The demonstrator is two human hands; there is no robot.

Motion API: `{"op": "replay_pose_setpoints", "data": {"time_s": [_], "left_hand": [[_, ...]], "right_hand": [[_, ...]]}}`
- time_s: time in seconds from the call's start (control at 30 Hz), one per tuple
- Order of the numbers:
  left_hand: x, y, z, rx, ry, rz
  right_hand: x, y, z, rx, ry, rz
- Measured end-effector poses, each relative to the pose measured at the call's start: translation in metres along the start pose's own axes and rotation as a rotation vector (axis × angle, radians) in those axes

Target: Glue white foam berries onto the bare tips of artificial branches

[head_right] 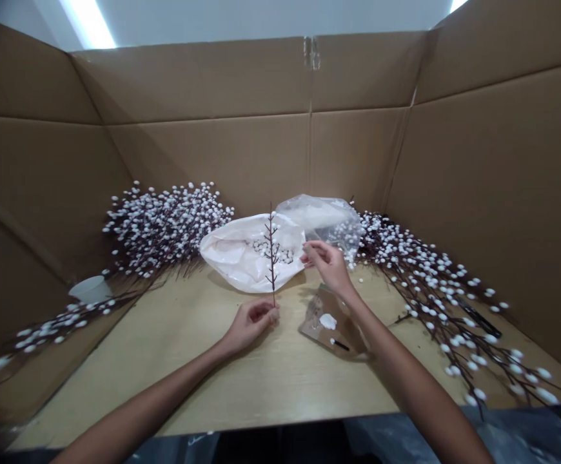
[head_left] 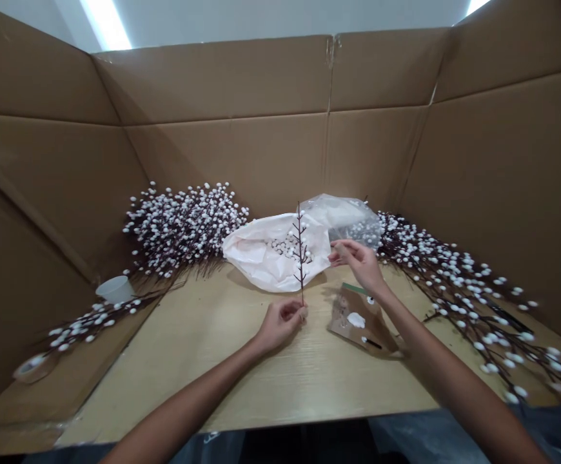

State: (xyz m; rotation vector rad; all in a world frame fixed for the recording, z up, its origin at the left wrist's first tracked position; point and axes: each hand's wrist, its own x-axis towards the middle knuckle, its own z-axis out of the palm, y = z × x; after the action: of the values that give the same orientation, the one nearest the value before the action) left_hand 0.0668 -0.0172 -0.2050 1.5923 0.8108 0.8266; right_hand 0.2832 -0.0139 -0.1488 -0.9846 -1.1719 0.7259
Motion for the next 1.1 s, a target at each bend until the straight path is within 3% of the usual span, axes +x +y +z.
{"op": "replay_pose_setpoints", "data": {"time_s": [0.2, 0.47, 1.1], "left_hand": [[0.005, -0.005, -0.004, 0.041, 0.055, 0.02], [0.01, -0.012, -0.007, 0.017, 0.005, 0.01], [0.012, -0.015, -0.008, 0.058, 0.004, 0.05]], "right_hand": [[0.012, 0.012, -0.038, -0.179, 0.142, -0.04], [0.027, 0.041, -0.066, -0.215, 0.396, -0.049], [0.028, 0.05, -0.071, -0.318, 0.421, -0.004]]}}
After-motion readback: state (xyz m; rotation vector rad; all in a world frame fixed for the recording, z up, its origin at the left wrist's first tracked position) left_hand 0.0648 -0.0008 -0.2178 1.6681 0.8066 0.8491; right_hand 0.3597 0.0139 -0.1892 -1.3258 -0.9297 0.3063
